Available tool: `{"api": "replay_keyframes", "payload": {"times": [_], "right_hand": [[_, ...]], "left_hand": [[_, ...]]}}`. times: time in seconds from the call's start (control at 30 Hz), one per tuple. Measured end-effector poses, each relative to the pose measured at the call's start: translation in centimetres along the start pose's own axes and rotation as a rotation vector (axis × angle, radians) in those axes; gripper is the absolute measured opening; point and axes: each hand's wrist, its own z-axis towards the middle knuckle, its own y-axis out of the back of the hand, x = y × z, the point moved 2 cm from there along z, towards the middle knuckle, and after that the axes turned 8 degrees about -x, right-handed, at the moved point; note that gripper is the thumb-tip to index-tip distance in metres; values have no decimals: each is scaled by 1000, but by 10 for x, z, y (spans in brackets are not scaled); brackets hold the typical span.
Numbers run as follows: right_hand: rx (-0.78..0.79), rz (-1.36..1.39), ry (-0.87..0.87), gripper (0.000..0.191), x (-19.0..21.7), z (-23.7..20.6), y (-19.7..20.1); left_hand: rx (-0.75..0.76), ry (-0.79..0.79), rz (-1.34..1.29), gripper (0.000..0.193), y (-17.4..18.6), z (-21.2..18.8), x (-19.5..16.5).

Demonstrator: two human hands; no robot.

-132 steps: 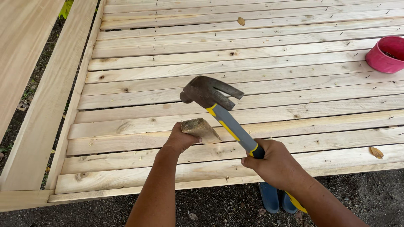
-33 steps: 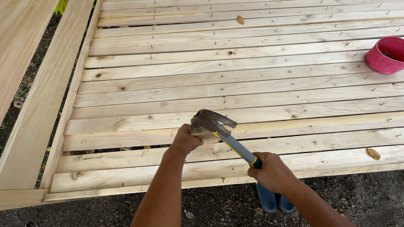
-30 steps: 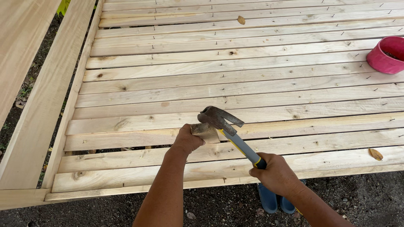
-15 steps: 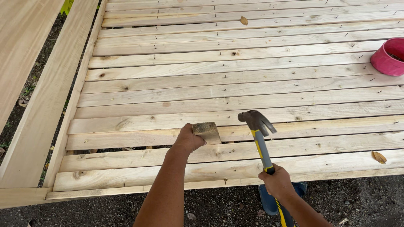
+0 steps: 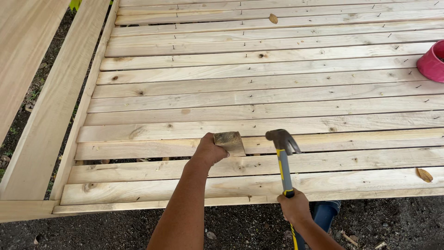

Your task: The person hammers nails into the wooden slats of a large slatted frame using a claw hammer, holding a small wood block in the other hand. They reposition the block and move along the frame, driving nails into different slats across the surface.

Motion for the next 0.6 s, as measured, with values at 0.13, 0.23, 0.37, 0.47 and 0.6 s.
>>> {"api": "replay_keyframes", "payload": {"times": [0.13,0.23,0.37,0.47,0.6], "right_hand": [[51,-205,28,20,27,20,9],[-8,-43,174,22,20,23,16],[-125,226,366,23,-6,16,9],[-117,-126,223,20,-8,20,6],[43,-337,61,24,39,29,17]], "left_hand": [[-10,-1,8,67,-3,-3,-1],[-16,-23,9,66,-5,-2,0],[-14,-14,-2,65,0,2,0],[-3,-30,-7,65,-5,0,-3],[-12,-38,41,66,-7,-2,-5]]}}
